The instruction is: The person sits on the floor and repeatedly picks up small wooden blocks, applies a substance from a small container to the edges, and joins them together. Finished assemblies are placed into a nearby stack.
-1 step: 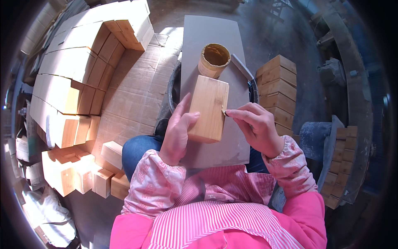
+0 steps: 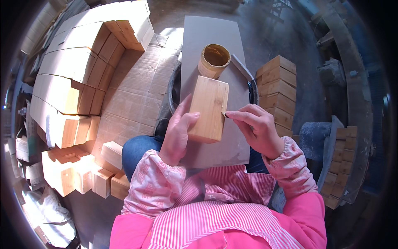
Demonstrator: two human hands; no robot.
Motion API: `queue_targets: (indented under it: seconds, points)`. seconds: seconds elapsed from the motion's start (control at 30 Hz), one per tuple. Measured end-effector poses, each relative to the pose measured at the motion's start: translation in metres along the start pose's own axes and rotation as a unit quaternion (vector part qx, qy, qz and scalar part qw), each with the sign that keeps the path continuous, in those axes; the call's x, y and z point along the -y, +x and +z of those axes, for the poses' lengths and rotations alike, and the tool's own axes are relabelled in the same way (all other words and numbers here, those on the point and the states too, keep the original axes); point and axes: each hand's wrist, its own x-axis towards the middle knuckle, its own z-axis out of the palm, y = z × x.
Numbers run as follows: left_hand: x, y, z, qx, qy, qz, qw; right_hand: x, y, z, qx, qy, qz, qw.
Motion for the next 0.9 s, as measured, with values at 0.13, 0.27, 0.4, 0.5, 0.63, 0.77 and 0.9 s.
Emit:
queue_targets:
  seconds: [0.13,0.27,0.4,0.5,0.63,0.77,0.9]
  points:
    - [0.0,0.0,0.001,-0.005,0.014,-0.004,1.0,-0.008,0.006,-0.004,-0.007,-0.011,0.013,1.0]
    - [0.0,0.0,0.001,-0.001,0.018,-0.001,1.0,-0.018,0.024,-0.005,0.006,-0.105,-0.051,0.993]
    - [0.0,0.0,0.0,-0.006,0.006,-0.008,1.0,-0.009,0.031,-0.022,0.067,-0.135,-0.079,0.985]
    - [-0.001,0.0,0.0,0.008,0.01,-0.002,1.0,0.0,0.033,-0.032,0.146,-0.157,-0.098,0.972]
    - [-0.001,0.0,0.001,0.0,0.023,-0.004,1.0,-0.014,0.05,-0.035,0.162,-0.189,-0.108,0.963]
    - [0.0,0.0,0.002,-0.014,0.038,0.003,0.999,-0.033,0.063,-0.036,0.164,-0.175,-0.099,0.966]
    - [0.001,0.001,-0.001,0.0,0.017,0.003,1.0,-0.042,0.067,-0.035,0.109,-0.157,-0.078,0.978]
